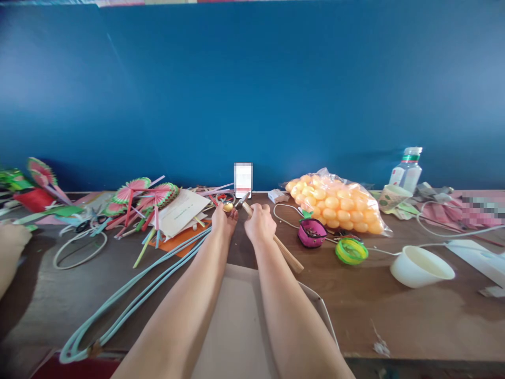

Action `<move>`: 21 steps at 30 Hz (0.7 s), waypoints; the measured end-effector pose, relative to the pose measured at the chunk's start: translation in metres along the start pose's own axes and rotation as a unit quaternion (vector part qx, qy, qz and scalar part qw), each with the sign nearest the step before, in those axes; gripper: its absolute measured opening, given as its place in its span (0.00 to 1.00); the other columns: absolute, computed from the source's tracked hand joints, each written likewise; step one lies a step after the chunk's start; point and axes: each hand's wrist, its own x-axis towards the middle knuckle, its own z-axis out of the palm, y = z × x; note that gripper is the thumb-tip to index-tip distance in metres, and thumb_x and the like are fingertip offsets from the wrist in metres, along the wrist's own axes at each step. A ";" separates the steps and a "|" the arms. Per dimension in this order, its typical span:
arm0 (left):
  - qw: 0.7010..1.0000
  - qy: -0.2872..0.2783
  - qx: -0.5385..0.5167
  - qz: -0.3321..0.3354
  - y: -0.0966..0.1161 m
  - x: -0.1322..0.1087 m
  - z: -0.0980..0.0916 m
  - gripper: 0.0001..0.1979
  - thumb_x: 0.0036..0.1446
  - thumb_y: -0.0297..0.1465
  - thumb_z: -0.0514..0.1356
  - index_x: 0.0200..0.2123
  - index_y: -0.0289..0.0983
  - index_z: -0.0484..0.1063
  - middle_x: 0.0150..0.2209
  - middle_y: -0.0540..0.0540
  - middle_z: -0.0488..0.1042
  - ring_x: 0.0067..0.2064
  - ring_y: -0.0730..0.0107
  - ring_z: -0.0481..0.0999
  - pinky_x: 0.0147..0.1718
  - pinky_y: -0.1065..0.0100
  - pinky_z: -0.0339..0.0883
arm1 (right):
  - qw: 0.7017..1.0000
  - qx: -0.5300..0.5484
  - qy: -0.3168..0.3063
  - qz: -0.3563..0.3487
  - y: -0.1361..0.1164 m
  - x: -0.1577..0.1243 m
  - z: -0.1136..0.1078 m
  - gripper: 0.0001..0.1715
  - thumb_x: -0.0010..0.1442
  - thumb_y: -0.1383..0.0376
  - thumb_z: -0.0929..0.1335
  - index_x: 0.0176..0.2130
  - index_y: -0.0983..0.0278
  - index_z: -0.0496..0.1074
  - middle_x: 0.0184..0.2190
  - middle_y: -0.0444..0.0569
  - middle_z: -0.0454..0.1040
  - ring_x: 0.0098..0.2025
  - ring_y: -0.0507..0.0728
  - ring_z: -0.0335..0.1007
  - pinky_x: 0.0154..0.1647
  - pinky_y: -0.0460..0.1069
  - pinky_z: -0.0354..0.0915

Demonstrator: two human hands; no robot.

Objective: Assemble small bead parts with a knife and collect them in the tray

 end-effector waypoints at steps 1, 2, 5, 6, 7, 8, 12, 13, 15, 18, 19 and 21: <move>1.000 -0.001 0.006 0.006 -0.001 0.000 0.000 0.11 0.63 0.36 0.54 0.32 0.35 0.64 0.25 0.49 0.67 0.22 0.78 0.68 0.23 0.76 0.65 | 1.000 -0.007 -0.016 0.004 0.002 0.001 0.002 0.18 0.59 0.64 0.64 0.50 0.55 0.69 0.49 0.51 0.66 0.44 0.59 0.71 0.41 0.53 0.65; 1.000 -0.002 0.011 0.011 -0.001 0.000 -0.001 0.10 0.63 0.36 0.54 0.33 0.35 0.64 0.25 0.49 0.67 0.22 0.78 0.69 0.22 0.76 0.65 | 0.999 -0.012 -0.030 0.006 0.003 0.002 0.004 0.19 0.58 0.64 0.64 0.50 0.55 0.69 0.50 0.52 0.66 0.45 0.60 0.71 0.42 0.53 0.65; 1.000 -0.001 0.022 0.018 -0.002 0.000 -0.002 0.10 0.63 0.36 0.54 0.33 0.35 0.65 0.25 0.49 0.68 0.22 0.78 0.70 0.23 0.76 0.65 | 0.997 -0.022 -0.066 0.014 0.006 0.004 0.008 0.21 0.57 0.66 0.64 0.52 0.56 0.68 0.51 0.53 0.67 0.47 0.61 0.72 0.43 0.55 0.66; 0.999 0.001 0.026 0.020 -0.002 0.000 -0.002 0.11 0.63 0.36 0.54 0.33 0.35 0.65 0.25 0.49 0.68 0.22 0.78 0.69 0.23 0.76 0.65 | 0.997 -0.026 -0.078 0.016 0.006 0.004 0.009 0.21 0.57 0.66 0.64 0.51 0.56 0.69 0.51 0.53 0.67 0.47 0.61 0.72 0.43 0.55 0.66; 0.999 0.001 0.028 0.021 -0.003 0.000 -0.002 0.11 0.63 0.37 0.55 0.32 0.35 0.65 0.25 0.49 0.68 0.21 0.79 0.69 0.23 0.77 0.64 | 0.996 -0.030 -0.088 0.018 0.007 0.004 0.010 0.21 0.57 0.66 0.64 0.51 0.57 0.69 0.51 0.54 0.67 0.47 0.62 0.72 0.44 0.55 0.66; 0.999 0.001 0.031 0.021 -0.003 0.001 -0.002 0.11 0.62 0.37 0.55 0.32 0.35 0.65 0.24 0.49 0.68 0.21 0.79 0.69 0.23 0.77 0.64 | 0.995 -0.034 -0.098 0.017 0.007 0.004 0.011 0.20 0.57 0.66 0.64 0.50 0.57 0.70 0.51 0.54 0.68 0.47 0.62 0.72 0.44 0.56 0.66; 0.999 0.000 0.041 0.019 -0.004 0.001 -0.002 0.12 0.62 0.37 0.54 0.32 0.34 0.65 0.23 0.49 0.68 0.20 0.79 0.68 0.22 0.77 0.64 | 0.992 -0.045 -0.118 0.015 0.008 0.004 0.012 0.19 0.58 0.66 0.64 0.49 0.59 0.72 0.51 0.56 0.69 0.48 0.64 0.71 0.44 0.57 0.65; 0.999 -0.001 0.042 0.020 -0.004 0.001 -0.002 0.11 0.62 0.37 0.54 0.32 0.34 0.65 0.23 0.49 0.68 0.20 0.79 0.68 0.22 0.77 0.64 | 0.992 -0.049 -0.117 0.014 0.008 0.004 0.012 0.19 0.58 0.66 0.64 0.49 0.59 0.72 0.51 0.57 0.70 0.49 0.65 0.71 0.44 0.57 0.65; 0.999 -0.007 0.046 0.020 -0.004 0.001 -0.002 0.11 0.62 0.36 0.54 0.32 0.34 0.66 0.22 0.49 0.67 0.20 0.79 0.68 0.22 0.77 0.64 | 0.993 -0.055 -0.099 0.005 0.009 0.003 0.012 0.18 0.58 0.65 0.64 0.48 0.60 0.74 0.49 0.58 0.71 0.51 0.67 0.69 0.46 0.58 0.64; 0.998 -0.023 0.056 0.011 -0.005 0.001 -0.002 0.11 0.62 0.37 0.54 0.32 0.34 0.66 0.23 0.48 0.68 0.21 0.78 0.68 0.21 0.77 0.64 | 0.999 -0.006 -0.037 -0.015 0.008 0.005 0.011 0.16 0.59 0.62 0.65 0.47 0.59 0.75 0.48 0.56 0.74 0.53 0.67 0.67 0.49 0.59 0.63; 0.998 -0.029 0.060 0.006 -0.005 0.001 -0.001 0.11 0.63 0.37 0.54 0.32 0.34 0.66 0.23 0.48 0.69 0.21 0.78 0.68 0.21 0.77 0.64 | 0.999 0.037 -0.015 -0.018 0.008 0.006 0.011 0.17 0.59 0.62 0.65 0.47 0.59 0.74 0.47 0.55 0.74 0.52 0.65 0.68 0.49 0.58 0.64; 0.997 -0.047 0.068 -0.005 -0.005 0.000 0.000 0.12 0.63 0.37 0.54 0.33 0.34 0.67 0.24 0.48 0.69 0.21 0.77 0.69 0.21 0.77 0.64 | 0.990 0.141 0.016 -0.020 0.007 0.009 0.012 0.18 0.61 0.60 0.64 0.50 0.59 0.72 0.47 0.52 0.75 0.50 0.60 0.70 0.49 0.54 0.65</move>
